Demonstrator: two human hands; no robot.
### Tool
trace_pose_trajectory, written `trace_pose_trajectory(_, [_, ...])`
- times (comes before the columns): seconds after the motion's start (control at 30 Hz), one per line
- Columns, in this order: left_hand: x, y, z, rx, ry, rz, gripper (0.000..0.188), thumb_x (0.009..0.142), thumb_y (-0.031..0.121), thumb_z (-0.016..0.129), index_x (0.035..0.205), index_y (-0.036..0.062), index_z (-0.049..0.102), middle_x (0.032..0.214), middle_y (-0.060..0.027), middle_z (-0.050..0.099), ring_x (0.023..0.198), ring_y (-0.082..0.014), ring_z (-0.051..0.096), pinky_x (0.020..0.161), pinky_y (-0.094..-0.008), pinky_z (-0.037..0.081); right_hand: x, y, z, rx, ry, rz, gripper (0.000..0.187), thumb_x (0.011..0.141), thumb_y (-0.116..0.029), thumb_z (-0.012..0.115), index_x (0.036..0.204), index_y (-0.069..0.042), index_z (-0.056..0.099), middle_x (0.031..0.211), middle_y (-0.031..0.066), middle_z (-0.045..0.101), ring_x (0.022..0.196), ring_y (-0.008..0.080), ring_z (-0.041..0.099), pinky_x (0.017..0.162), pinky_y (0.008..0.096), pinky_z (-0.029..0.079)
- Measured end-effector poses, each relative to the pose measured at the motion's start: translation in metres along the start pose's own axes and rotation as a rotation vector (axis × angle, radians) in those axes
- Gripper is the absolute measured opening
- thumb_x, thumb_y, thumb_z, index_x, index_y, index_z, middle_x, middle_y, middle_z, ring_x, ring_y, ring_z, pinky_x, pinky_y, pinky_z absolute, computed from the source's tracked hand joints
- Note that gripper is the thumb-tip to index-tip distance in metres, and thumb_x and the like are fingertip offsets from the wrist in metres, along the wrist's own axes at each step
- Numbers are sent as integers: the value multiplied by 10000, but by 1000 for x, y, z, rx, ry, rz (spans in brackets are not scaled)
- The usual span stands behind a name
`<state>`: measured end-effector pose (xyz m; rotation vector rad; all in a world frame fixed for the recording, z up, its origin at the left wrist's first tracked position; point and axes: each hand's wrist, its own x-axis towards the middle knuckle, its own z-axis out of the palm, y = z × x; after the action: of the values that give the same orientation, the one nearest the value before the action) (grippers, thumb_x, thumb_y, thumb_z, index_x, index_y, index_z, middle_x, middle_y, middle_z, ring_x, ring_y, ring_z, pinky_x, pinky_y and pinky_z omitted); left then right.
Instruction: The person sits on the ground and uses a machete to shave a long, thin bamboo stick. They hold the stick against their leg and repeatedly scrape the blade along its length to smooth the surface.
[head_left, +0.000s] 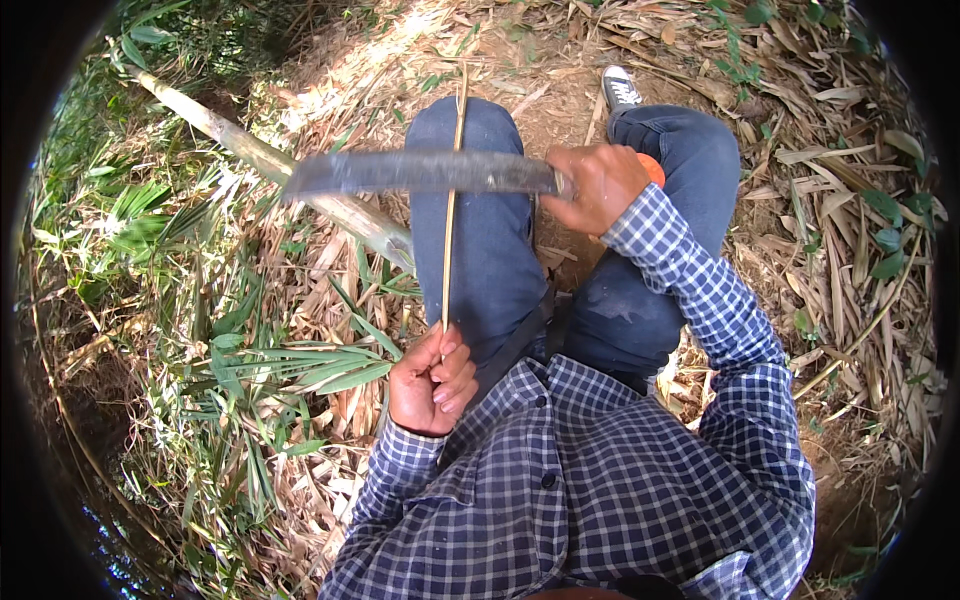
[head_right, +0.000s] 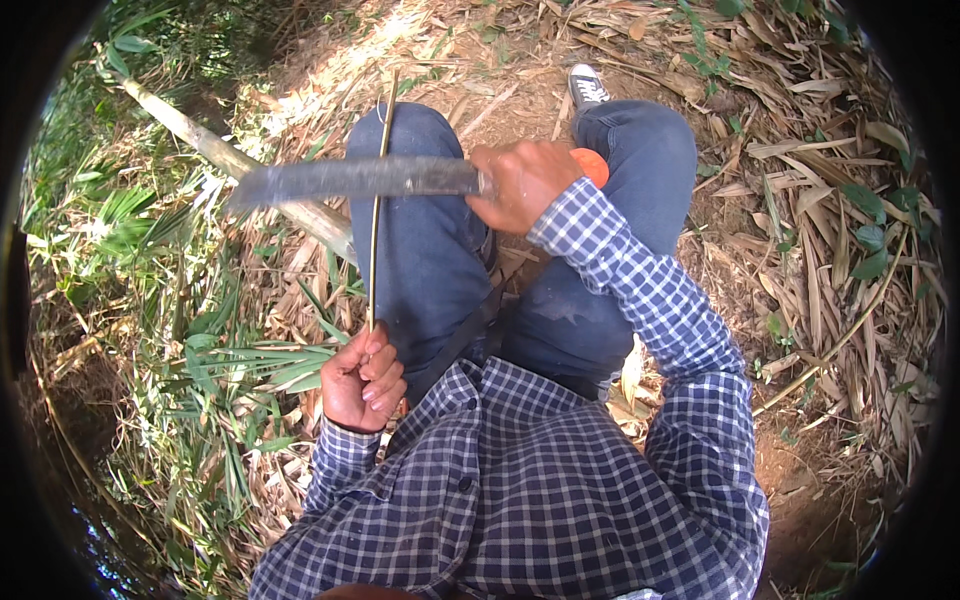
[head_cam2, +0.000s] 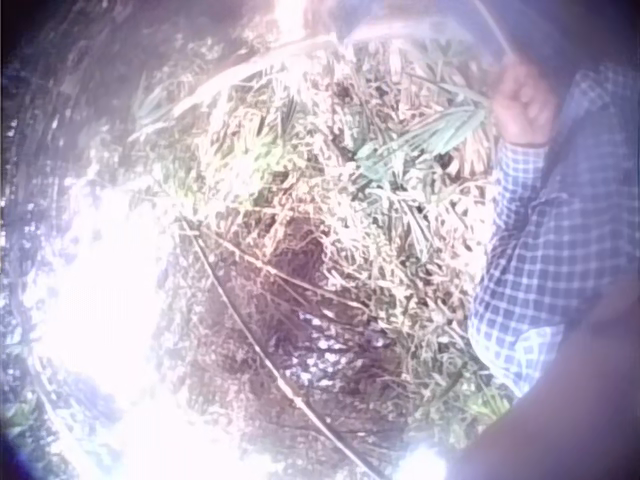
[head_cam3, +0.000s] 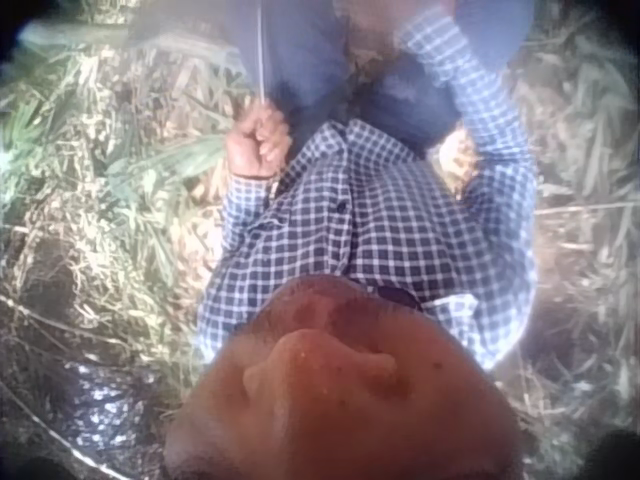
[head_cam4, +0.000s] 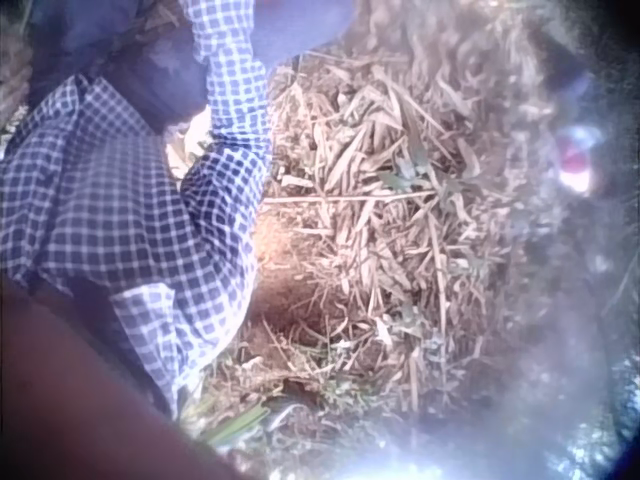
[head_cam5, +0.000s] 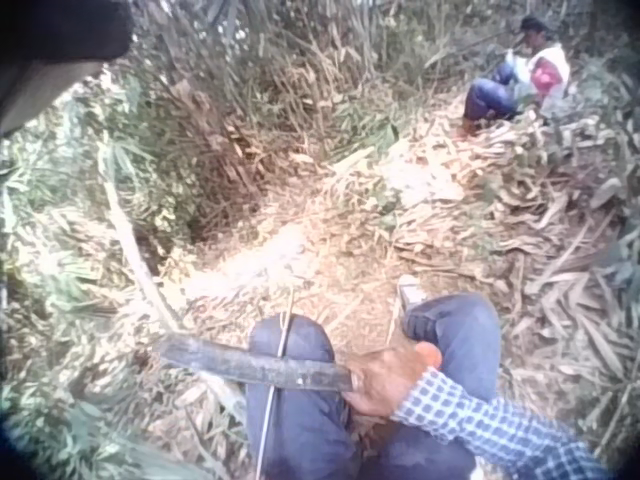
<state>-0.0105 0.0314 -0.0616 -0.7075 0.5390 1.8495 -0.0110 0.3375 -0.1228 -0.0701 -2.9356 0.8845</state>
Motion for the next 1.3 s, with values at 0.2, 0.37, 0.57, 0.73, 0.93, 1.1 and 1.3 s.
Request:
trace_pose_trajectory(0.2, [-3,-1,-1,35,7,8,233,1048,248,361,896,87,432,604,33,325,446,-90,335,379,-241,319,24,30,-1,-73,70,107,198,746,-248,695,819,-68,653,572,147,604,535,339,626,527,417,516])
trace_pose_trajectory(0.37, [-3,-1,-5,21,22,18,227,1046,240,359,895,88,433,603,35,328,440,-91,329,380,-240,320,16,8,-3,-18,-25,38,205,733,-241,703,842,-76,647,593,154,611,562,358,628,541,442,515])
trace_pose_trajectory(0.57, [-2,-1,-7,88,12,31,224,1042,239,382,897,79,442,595,39,325,432,-81,320,378,-230,305,41,53,-1,-76,39,317,240,770,-269,699,865,-49,678,652,164,646,606,330,644,573,444,506])
trace_pose_trajectory(0.73, [4,-10,3,605,236,267,293,1052,293,399,947,46,516,597,53,310,437,-47,273,383,-200,254,34,52,5,198,174,401,270,773,-257,695,820,7,664,620,143,623,558,260,610,577,386,486])
trace_pose_trajectory(0.93, [24,1,16,672,326,315,366,1068,349,364,1037,45,565,706,51,364,491,-20,262,423,-173,256,-6,8,6,336,112,410,208,750,-173,702,832,12,657,574,142,567,514,237,582,545,373,460])
trace_pose_trajectory(1.1, [35,6,11,604,270,265,247,1055,290,404,1014,72,511,746,32,398,523,-42,317,412,-176,276,-26,-19,7,213,-33,236,236,744,-206,705,881,-19,662,603,167,599,574,351,635,551,424,492])
trace_pose_trajectory(1.3, [40,2,15,540,174,258,169,1046,216,431,988,76,504,673,23,403,430,-47,278,344,-189,228,-46,-34,12,132,-106,-17,225,693,-231,732,812,-70,628,632,134,611,602,338,638,528,446,475])
